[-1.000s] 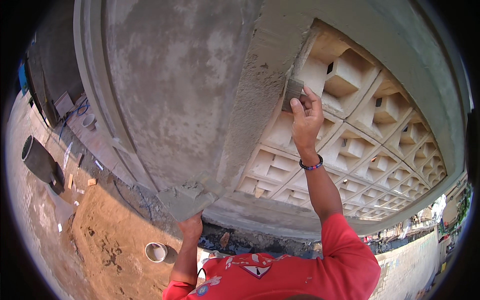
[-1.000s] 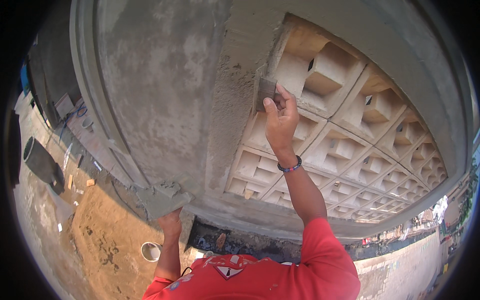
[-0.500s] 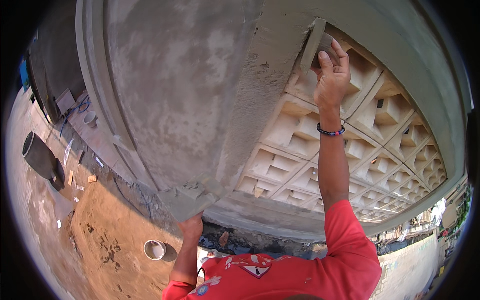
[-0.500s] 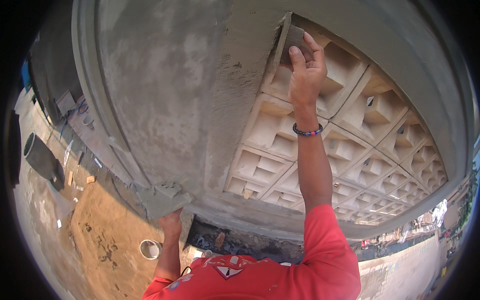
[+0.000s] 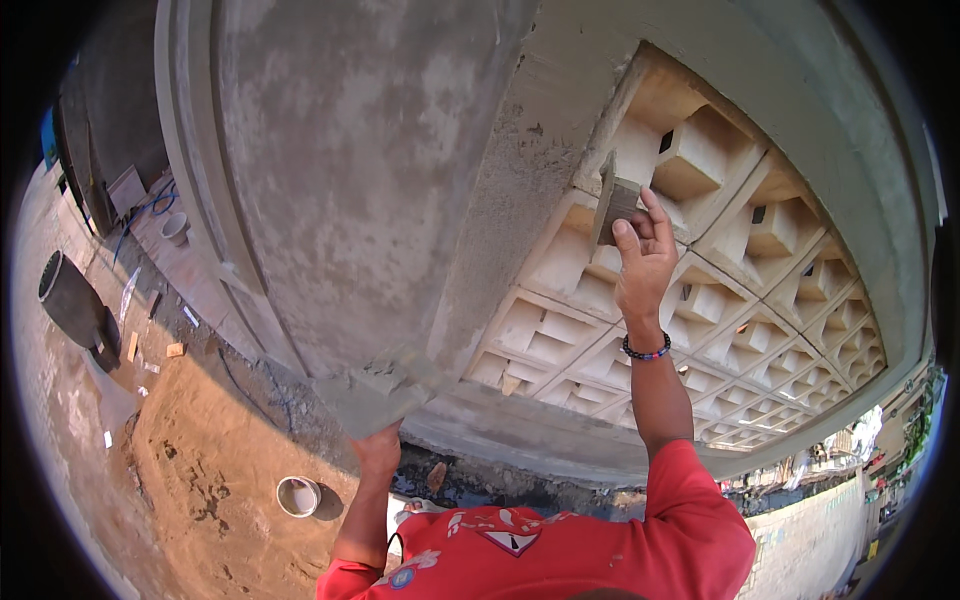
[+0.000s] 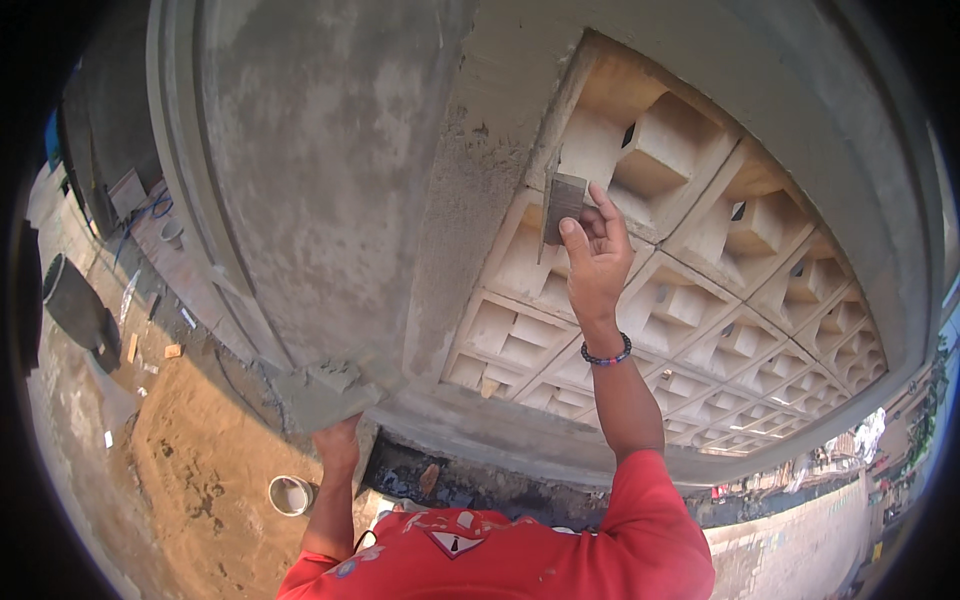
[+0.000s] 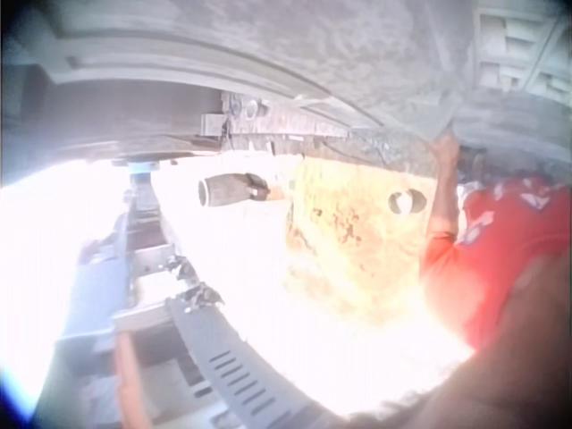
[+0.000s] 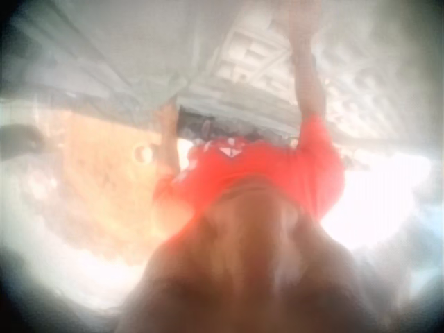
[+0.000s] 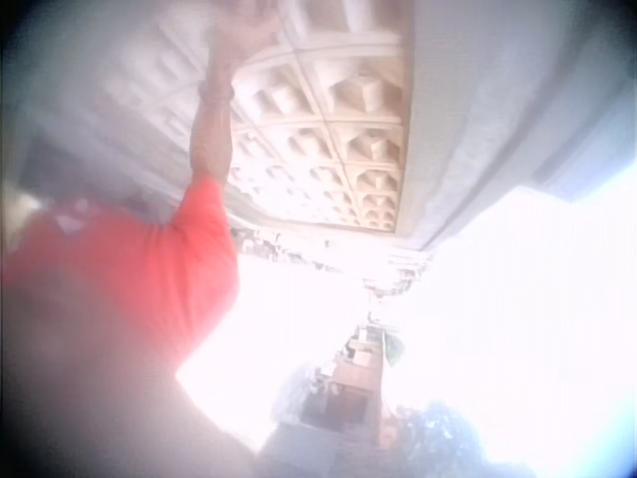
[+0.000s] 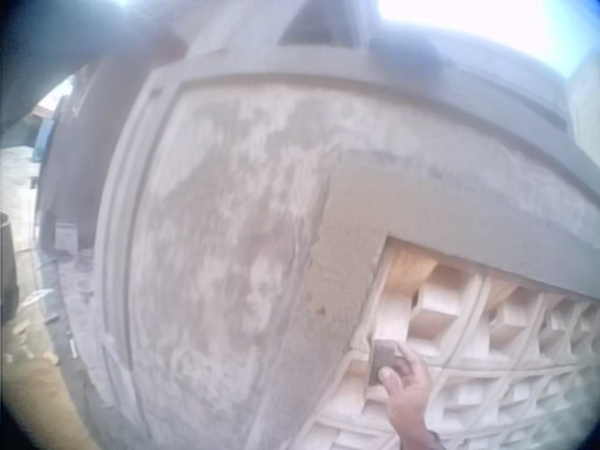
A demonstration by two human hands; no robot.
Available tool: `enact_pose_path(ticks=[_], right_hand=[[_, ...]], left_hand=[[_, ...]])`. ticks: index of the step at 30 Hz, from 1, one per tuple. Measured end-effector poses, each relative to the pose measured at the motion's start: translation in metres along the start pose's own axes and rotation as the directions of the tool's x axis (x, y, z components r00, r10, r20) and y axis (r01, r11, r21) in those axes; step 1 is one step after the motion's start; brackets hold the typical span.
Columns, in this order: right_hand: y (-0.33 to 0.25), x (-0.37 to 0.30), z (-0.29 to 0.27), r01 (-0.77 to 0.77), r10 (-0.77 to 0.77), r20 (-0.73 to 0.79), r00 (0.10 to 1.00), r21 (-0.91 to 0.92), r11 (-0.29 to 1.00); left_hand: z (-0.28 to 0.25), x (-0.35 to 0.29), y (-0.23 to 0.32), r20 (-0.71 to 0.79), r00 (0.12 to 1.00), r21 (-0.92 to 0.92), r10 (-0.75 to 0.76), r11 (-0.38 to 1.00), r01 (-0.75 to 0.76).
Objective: The person applies plaster to a decorative ceiling using a hawk and trowel. They repeatedly scoop plaster from the hawk and smooth it onto the ceiling surface, working across multiple sections.
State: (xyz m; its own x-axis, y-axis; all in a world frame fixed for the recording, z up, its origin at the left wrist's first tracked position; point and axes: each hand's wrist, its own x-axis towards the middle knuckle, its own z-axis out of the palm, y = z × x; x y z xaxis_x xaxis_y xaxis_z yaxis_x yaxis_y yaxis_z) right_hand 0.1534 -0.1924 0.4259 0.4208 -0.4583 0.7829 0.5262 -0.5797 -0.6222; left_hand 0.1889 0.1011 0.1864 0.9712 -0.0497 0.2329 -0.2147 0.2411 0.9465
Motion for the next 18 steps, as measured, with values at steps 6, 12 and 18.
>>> enact_pose_path(ticks=[6,12,18], right_hand=[[-0.066,0.089,0.001,0.684,-0.649,0.395,0.65,-0.677,0.272],[-0.081,0.133,0.015,0.764,-0.577,0.619,0.532,-0.645,0.014],[-0.032,0.067,0.011,0.874,-0.353,0.802,0.482,-0.469,0.128]], left_hand=[[0.0,0.0,0.0,-0.022,1.0,-0.009,0.002,1.0,-0.002],[0.009,0.001,0.011,-0.007,1.0,-0.053,0.027,0.998,-0.028],[0.005,0.0,-0.005,-0.035,0.999,-0.116,-0.007,0.993,0.003]])
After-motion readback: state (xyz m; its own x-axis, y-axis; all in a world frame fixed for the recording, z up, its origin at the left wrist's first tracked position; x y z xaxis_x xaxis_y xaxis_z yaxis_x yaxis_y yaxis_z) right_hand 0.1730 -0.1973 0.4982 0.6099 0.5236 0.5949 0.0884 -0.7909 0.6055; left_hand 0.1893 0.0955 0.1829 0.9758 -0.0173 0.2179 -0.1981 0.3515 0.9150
